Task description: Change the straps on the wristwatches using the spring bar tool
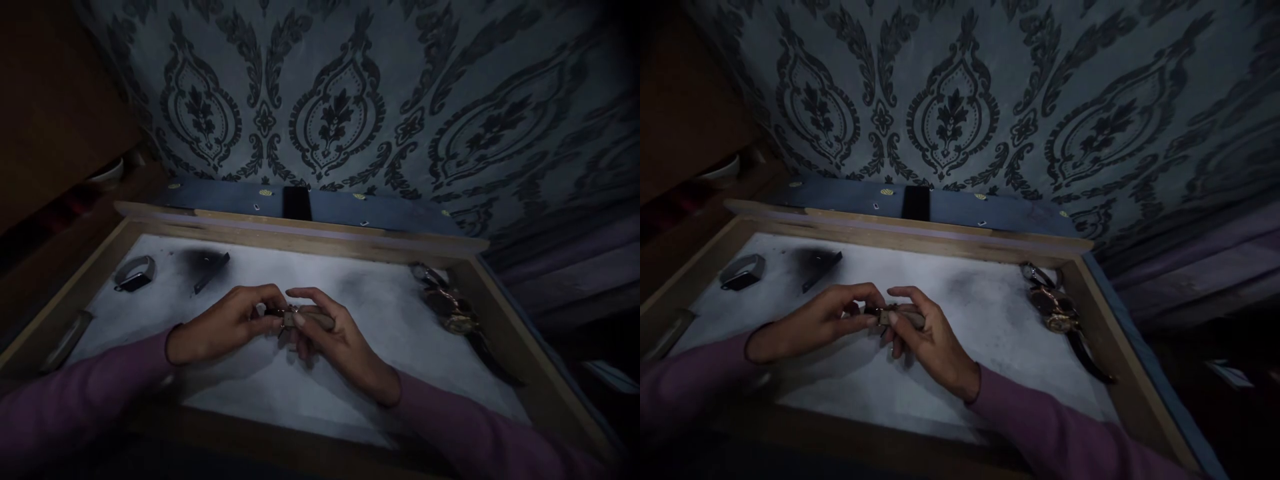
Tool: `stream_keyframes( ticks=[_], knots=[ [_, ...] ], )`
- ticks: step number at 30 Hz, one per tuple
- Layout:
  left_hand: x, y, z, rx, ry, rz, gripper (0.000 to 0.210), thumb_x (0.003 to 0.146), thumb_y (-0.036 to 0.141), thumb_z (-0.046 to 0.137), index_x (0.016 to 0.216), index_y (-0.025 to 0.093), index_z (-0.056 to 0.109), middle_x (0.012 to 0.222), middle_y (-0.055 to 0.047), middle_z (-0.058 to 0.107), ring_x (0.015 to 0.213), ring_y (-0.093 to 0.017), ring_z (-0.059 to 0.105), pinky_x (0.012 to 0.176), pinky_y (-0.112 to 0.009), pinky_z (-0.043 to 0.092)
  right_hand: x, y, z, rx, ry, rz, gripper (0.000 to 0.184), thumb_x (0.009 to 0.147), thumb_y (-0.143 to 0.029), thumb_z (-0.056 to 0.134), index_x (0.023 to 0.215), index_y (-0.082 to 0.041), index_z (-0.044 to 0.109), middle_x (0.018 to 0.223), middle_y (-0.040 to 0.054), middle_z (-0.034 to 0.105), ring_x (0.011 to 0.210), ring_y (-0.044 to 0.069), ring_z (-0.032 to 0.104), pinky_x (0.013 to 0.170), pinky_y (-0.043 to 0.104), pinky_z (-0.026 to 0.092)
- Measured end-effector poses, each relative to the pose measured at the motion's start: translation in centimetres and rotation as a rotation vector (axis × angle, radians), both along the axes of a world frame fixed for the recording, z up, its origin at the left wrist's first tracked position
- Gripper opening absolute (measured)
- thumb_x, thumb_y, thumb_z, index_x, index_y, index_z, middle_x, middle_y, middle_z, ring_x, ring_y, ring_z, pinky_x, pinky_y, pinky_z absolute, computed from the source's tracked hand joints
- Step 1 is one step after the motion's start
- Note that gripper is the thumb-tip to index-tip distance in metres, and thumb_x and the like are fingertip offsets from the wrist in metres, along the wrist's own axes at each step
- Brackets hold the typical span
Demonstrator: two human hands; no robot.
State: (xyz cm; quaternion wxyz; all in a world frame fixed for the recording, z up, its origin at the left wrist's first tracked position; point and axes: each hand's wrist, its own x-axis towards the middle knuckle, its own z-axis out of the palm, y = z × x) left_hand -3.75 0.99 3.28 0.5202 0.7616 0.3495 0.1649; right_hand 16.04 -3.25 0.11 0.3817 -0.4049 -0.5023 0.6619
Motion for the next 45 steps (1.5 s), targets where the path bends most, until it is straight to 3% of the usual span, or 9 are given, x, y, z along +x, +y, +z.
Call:
stream_keyframes(
  ticks=[3,9,14,21,25,31,37,42,45],
  knots=[
    [0.0,0.6,-0.1,-0.185,-0.116,0.052,0.008,0.087,0.024,0.058,0.089,0.016,0.059,0.088,-0.001,0.06,0.079,-0.014,0.055,0.068,-0.025,0.043,0.0,0.2,0.1,0.098,-0.107,-0.067,0.04,0.083,-0.034,0.069,0.118,-0.023,0.055,0.081,-0.0027,0.053,0.062,0.011,0.054,0.053,0.023,0.049],
    [0.3,0.7,-0.4,-0.324,-0.265,0.085,0.01,0.083,0.024,0.064,0.086,0.016,0.058,0.085,-0.001,0.059,0.081,-0.013,0.055,0.075,-0.027,0.045,0.1,0.4,0.1,0.347,-0.283,-0.106,0.039,0.077,-0.019,0.071,0.114,-0.025,0.06,0.108,0.0042,0.062,0.097,0.021,0.061,0.083,0.036,0.052],
    [0.9,0.2,-1.2,-0.493,-0.359,0.099,0.02,0.082,0.031,0.065,0.087,0.016,0.054,0.083,-0.001,0.059,0.073,-0.014,0.06,0.075,-0.033,0.051,0.1,0.2,-0.2,0.33,-0.178,-0.113,0.032,0.081,-0.023,0.07,0.111,-0.024,0.062,0.098,0.0026,0.067,0.085,0.018,0.063,0.075,0.032,0.053],
    [0.6,-0.4,-0.3,-0.003,-0.153,0.085,0.018,0.086,0.025,0.059,0.102,0.019,0.053,0.105,-0.004,0.056,0.099,-0.018,0.054,0.085,-0.032,0.045,0.1,0.4,-0.3,0.439,-0.247,-0.224,0.02,0.083,-0.018,0.065,0.102,-0.023,0.067,0.089,0.002,0.065,0.079,0.017,0.061,0.074,0.032,0.05],
    [0.8,-0.9,0.0,0.155,-0.025,0.112,0.021,0.083,0.031,0.065,0.095,0.019,0.054,0.09,-0.001,0.057,0.082,-0.016,0.053,0.072,-0.028,0.043,0.1,0.4,-0.3,0.522,-0.329,-0.179,0.02,0.083,-0.011,0.061,0.099,-0.021,0.068,0.084,0.0022,0.063,0.076,0.016,0.059,0.07,0.031,0.048],
    [1.1,-0.9,-0.3,0.025,-0.115,0.039,0.03,0.098,0.033,0.042,0.073,0.017,0.051,0.069,0.003,0.047,0.064,-0.01,0.046,0.061,-0.024,0.036,-0.1,-0.1,-0.1,0.551,-0.393,-0.106,0.013,0.083,-0.022,0.068,0.096,-0.022,0.067,0.079,0.001,0.059,0.07,0.016,0.055,0.061,0.028,0.044],
    [1.0,-0.9,-0.5,-0.132,-0.173,0.041,0.03,0.095,0.033,0.05,0.07,0.017,0.05,0.064,0.004,0.042,0.061,-0.01,0.041,0.058,-0.023,0.034,-0.2,-0.4,0.3,0.567,-0.437,-0.078,0.006,0.084,-0.016,0.061,0.083,-0.021,0.058,0.068,-0.0027,0.054,0.06,0.012,0.049,0.054,0.025,0.04],
    [1.2,-1.3,-0.6,-0.174,-0.213,0.083,0.029,0.095,0.032,0.05,0.07,0.016,0.052,0.067,0.004,0.045,0.063,-0.01,0.043,0.061,-0.023,0.035,-0.4,-0.8,0.7,0.668,-0.519,-0.083,0.007,0.083,-0.015,0.052,0.082,-0.022,0.052,0.069,-0.0017,0.055,0.061,0.014,0.049,0.056,0.027,0.04],
    [1.3,-1.2,-0.5,-0.166,-0.259,0.13,0.032,0.095,0.033,0.049,0.069,0.016,0.055,0.068,0.002,0.051,0.066,-0.011,0.049,0.066,-0.024,0.04,-0.3,-0.9,0.9,0.618,-0.505,-0.047,0.009,0.083,-0.013,0.047,0.084,-0.022,0.05,0.069,-0.0012,0.056,0.058,0.013,0.048,0.054,0.027,0.039]
  ],
)
